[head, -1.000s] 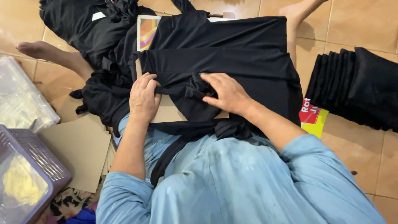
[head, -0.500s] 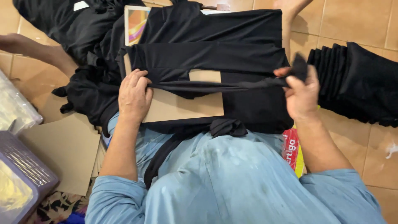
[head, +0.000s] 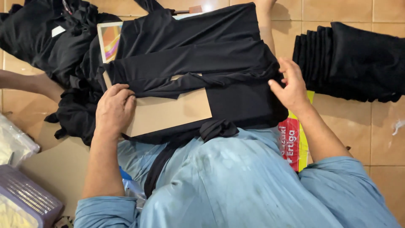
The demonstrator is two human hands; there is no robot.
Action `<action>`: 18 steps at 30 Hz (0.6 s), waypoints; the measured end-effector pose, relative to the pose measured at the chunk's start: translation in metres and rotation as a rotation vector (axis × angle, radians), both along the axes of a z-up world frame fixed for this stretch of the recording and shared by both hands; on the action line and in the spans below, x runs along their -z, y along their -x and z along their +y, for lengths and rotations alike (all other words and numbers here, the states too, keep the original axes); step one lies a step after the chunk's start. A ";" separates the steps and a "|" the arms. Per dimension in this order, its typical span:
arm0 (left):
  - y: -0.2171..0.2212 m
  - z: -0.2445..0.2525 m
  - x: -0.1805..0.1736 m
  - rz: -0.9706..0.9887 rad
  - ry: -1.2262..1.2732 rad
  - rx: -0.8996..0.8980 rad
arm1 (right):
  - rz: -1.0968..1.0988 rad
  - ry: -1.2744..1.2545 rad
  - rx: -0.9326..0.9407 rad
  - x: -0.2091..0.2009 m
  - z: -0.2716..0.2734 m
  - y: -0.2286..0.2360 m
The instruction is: The person folds black t-shirts by placing a cardboard insert inside each shirt, folding the sleeves and sides, and stacking the finished shirts. The person handles shirts one at a time and uses cardboard to maintain shape.
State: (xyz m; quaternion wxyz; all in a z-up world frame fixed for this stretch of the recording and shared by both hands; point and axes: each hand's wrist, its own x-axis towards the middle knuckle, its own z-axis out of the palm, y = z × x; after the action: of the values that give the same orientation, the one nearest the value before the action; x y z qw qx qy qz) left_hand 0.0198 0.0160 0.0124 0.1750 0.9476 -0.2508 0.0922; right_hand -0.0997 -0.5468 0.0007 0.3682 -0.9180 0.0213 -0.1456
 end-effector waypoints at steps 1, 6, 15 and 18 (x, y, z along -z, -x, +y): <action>0.000 0.001 -0.001 0.000 -0.002 0.008 | 0.000 -0.002 0.008 -0.001 0.001 0.000; -0.007 0.013 0.008 0.148 -0.009 -0.051 | -0.063 0.358 -0.060 0.028 -0.016 -0.010; -0.014 0.016 0.010 0.194 0.022 -0.077 | 0.098 -0.839 0.200 -0.007 -0.026 -0.032; -0.014 0.008 0.001 0.161 -0.034 -0.098 | 0.321 -0.808 0.313 0.028 -0.040 -0.043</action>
State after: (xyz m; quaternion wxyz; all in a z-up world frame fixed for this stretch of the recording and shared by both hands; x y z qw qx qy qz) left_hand 0.0334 0.0239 0.0115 0.1738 0.9660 -0.1906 0.0200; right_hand -0.0570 -0.5871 -0.0272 0.6622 -0.6974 0.2716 -0.0355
